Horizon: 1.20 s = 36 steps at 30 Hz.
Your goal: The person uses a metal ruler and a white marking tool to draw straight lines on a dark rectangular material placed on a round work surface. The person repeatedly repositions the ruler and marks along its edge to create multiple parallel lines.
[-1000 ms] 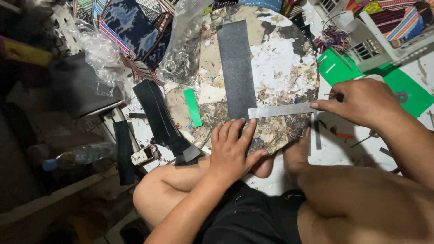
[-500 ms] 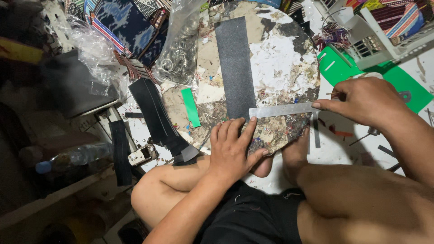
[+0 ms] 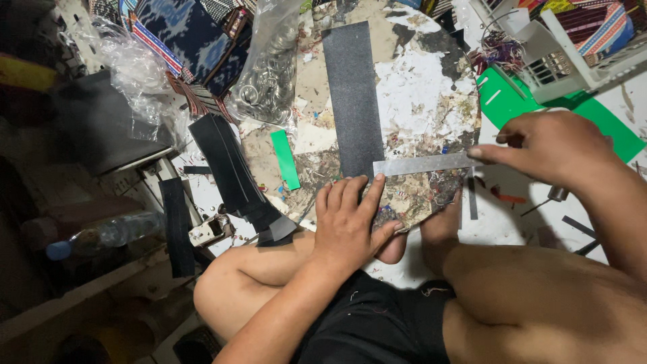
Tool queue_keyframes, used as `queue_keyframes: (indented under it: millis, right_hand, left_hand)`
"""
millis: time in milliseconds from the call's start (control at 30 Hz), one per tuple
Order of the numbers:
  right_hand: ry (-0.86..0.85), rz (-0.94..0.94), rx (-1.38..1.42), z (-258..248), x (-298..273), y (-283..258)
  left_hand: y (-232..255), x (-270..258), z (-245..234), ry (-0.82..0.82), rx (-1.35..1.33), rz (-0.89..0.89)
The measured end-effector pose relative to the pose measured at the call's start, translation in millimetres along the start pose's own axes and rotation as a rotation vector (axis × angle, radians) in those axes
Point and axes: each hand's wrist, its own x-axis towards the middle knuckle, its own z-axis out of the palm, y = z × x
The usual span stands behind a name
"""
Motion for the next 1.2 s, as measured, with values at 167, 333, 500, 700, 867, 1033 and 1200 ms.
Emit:
queue_keyframes:
  millis: [167, 333, 500, 700, 867, 1033, 1200]
  right_hand:
    - [0.513, -0.366, 0.421, 34.6, 24.6, 28.3]
    - [0.496, -0.688, 0.893, 21.6, 10.5, -15.7]
    - [0.158, -0.911, 1.315, 55.0, 15.0, -71.5]
    - [0.291, -0.942, 0.907, 42.2, 6.4, -90.6]
    - [0.361, -1.024, 0.87, 46.4, 10.5, -96.8]
    - [0.378, -1.035, 0.843, 47.0, 12.9, -99.8]
    - [0.291, -1.027, 0.819, 37.2, 9.6, -103.6]
  left_hand:
    - [-0.3, -1.6, 1.5, 0.013, 0.007, 0.005]
    - [-0.3, -1.9, 2.8, 0.013, 0.004, 0.006]
    - [-5.4, -11.4, 22.4, 0.068, -0.078, -0.014]
    - [-7.1, -11.9, 25.0, 0.098, -0.071, -0.005]
    - [-7.1, -11.1, 24.3, 0.099, -0.079, -0.007]
    - [-7.4, -11.5, 25.8, 0.102, -0.075, -0.009]
    - [-7.5, -10.8, 24.3, 0.106, -0.067, -0.008]
